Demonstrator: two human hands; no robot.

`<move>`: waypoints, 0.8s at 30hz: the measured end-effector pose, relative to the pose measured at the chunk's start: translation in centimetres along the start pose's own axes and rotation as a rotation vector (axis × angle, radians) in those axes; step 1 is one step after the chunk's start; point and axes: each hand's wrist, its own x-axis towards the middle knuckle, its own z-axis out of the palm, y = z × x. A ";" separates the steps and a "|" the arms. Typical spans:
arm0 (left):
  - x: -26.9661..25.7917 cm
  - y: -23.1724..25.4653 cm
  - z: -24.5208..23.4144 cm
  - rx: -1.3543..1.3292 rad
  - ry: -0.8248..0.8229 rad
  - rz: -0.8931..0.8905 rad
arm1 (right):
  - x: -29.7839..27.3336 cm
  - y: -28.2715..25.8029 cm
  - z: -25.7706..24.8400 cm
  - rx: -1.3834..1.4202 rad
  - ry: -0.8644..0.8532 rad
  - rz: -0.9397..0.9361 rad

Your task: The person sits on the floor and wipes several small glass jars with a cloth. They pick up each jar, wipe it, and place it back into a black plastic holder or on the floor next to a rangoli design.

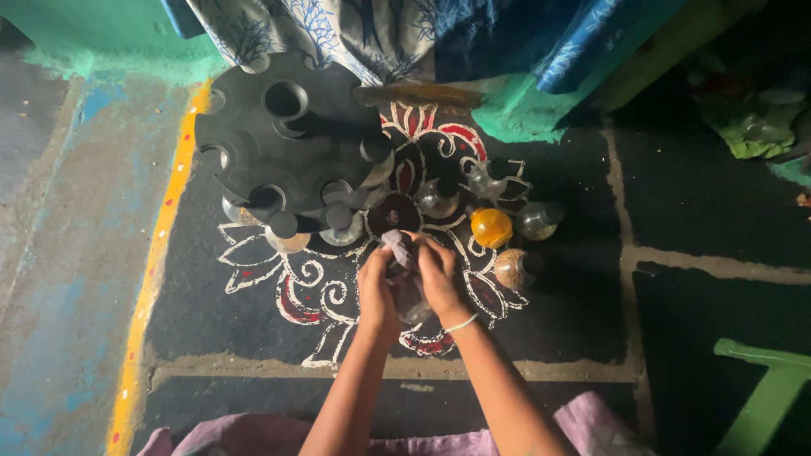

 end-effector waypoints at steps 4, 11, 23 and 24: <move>2.4 -0.7 -2.3 -0.058 -0.075 0.094 | -4.8 -1.4 5.0 -0.702 0.235 -0.249; 1.4 0.2 -1.4 -0.056 -0.019 0.047 | -3.8 0.0 3.5 -0.620 0.170 -0.243; -1.3 2.5 3.1 0.498 0.170 0.658 | -6.4 12.3 -1.8 0.527 0.467 0.609; -1.1 3.0 3.2 0.561 0.195 0.678 | -6.5 12.5 -1.7 0.383 0.430 0.613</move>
